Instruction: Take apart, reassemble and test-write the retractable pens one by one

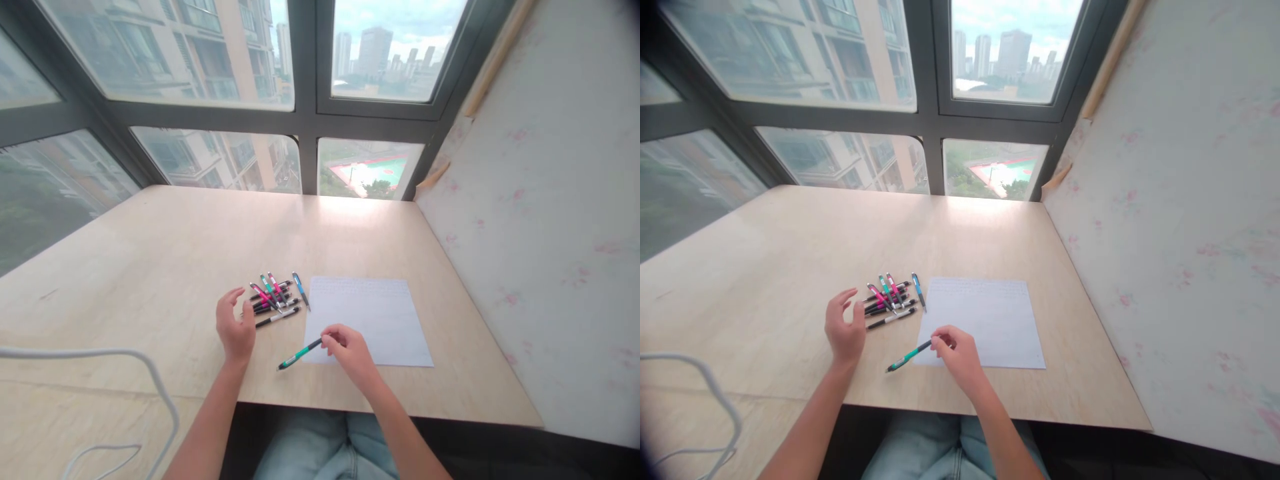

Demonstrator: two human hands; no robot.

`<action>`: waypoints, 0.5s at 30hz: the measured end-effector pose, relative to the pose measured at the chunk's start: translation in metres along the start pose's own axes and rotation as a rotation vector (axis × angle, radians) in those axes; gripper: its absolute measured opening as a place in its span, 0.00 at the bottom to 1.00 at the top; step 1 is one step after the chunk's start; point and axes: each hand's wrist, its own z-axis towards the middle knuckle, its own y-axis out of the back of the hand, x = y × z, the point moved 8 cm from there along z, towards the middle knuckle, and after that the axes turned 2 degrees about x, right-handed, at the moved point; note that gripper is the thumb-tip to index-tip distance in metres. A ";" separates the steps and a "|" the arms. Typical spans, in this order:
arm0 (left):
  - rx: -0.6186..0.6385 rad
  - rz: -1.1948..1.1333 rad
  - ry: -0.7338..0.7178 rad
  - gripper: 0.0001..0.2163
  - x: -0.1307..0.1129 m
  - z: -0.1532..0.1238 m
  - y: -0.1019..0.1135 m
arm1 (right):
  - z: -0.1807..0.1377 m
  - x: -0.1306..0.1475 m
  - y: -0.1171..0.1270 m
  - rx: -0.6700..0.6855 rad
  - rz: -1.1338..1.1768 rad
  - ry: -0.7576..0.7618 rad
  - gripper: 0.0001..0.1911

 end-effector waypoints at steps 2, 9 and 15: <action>0.036 -0.040 -0.045 0.10 -0.016 -0.002 -0.003 | -0.012 -0.013 0.024 -0.024 0.159 -0.091 0.09; 0.396 -0.361 0.063 0.08 -0.075 -0.060 -0.042 | -0.040 -0.023 0.084 -0.218 0.554 -0.078 0.12; 0.588 -0.944 0.659 0.22 -0.107 -0.127 -0.088 | -0.044 -0.017 0.091 -0.247 0.604 -0.009 0.11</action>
